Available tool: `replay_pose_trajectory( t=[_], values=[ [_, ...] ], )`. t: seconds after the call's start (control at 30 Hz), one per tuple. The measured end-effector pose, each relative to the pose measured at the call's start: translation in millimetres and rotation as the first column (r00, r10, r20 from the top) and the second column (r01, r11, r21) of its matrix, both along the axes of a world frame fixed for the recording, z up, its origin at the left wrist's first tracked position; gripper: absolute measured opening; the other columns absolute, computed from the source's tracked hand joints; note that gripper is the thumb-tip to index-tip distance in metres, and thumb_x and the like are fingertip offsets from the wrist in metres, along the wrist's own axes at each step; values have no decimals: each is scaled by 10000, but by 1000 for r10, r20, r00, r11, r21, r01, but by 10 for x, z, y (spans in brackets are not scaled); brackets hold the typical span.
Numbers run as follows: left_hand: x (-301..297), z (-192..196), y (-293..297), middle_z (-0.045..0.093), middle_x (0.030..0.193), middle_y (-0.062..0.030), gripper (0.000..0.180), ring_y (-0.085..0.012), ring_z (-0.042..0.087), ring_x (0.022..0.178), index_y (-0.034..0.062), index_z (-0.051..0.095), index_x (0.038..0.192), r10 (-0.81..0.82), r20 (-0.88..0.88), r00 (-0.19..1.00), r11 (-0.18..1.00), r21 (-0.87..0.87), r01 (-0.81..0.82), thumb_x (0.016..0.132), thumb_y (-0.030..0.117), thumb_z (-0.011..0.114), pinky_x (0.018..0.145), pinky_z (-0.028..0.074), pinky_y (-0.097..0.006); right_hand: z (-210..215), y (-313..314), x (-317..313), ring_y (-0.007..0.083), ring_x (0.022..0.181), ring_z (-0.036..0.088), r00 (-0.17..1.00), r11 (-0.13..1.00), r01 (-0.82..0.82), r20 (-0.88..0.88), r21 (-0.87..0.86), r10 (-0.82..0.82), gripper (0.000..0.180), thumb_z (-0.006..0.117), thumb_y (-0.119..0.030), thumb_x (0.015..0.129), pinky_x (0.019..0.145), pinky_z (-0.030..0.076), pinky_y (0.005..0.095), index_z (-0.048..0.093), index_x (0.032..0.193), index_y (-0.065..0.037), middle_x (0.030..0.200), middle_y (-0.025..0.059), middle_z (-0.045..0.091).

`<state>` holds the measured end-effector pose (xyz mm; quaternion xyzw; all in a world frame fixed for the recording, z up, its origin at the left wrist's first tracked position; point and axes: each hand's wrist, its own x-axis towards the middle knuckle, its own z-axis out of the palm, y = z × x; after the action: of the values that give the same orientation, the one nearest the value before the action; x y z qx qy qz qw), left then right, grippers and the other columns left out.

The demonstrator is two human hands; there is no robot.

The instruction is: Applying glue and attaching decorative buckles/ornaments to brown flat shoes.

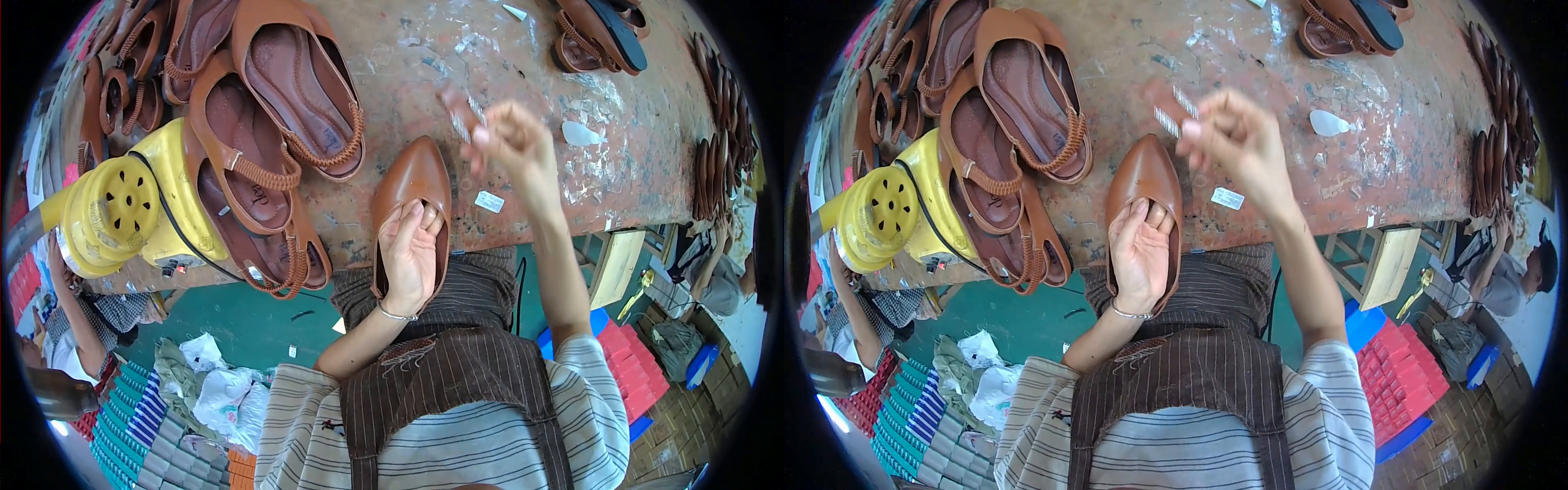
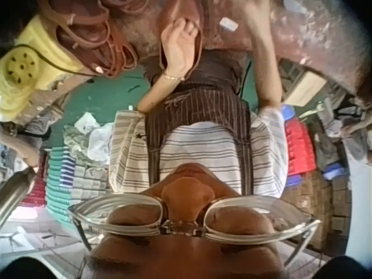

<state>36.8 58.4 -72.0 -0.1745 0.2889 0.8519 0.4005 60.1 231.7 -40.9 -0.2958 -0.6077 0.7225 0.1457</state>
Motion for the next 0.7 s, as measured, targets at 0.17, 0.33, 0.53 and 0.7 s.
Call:
replay_pose_trajectory(
  t=[0.17, 0.33, 0.53, 0.7],
  values=[
    [-5, 65, 76, 581, 991, -64, 155, -137, 566, 926, -15, 548, 1062, 0, 30, 1000, 998, -66, 2, 937, 73, 522, 909, 457, -305, 1, -284, 225, 51, 558, 547, 988, 963, -118, 73, -242, 139, 50, 594, -55, 902, 460, 389, 180, 568, 923, -18, 651, 12, 600],
    [27, -43, 49, 601, 1139, -144, 222, -238, 586, 1087, -48, 538, 1118, 9, 8, 1000, 999, -39, -8, 940, 70, 477, 983, 462, -379, -58, -300, 122, 54, 591, 533, 965, 979, -190, 169, -72, 200, 57, 597, -10, 873, 496, 393, 208, 553, 909, -11, 645, 13, 591],
    [29, -27, 48, 594, 1156, -148, 236, -237, 582, 1096, -50, 531, 1134, 5, 18, 1000, 999, -43, -4, 938, 68, 472, 996, 455, -385, -117, -349, 116, 68, 558, 504, 977, 977, -180, 138, 111, 165, 119, 635, -15, 827, 505, 378, 243, 534, 888, -9, 589, 41, 575],
    [-55, 152, 127, 605, 1146, -117, 235, -206, 588, 1080, -24, 551, 1128, 3, 60, 998, 995, -100, 3, 950, 126, 517, 972, 466, -353, -64, -364, 66, 58, 511, 456, 959, 969, -190, 243, 161, 147, 179, 669, -34, 796, 480, 341, 247, 517, 889, -27, 526, 27, 518]
  ],
)
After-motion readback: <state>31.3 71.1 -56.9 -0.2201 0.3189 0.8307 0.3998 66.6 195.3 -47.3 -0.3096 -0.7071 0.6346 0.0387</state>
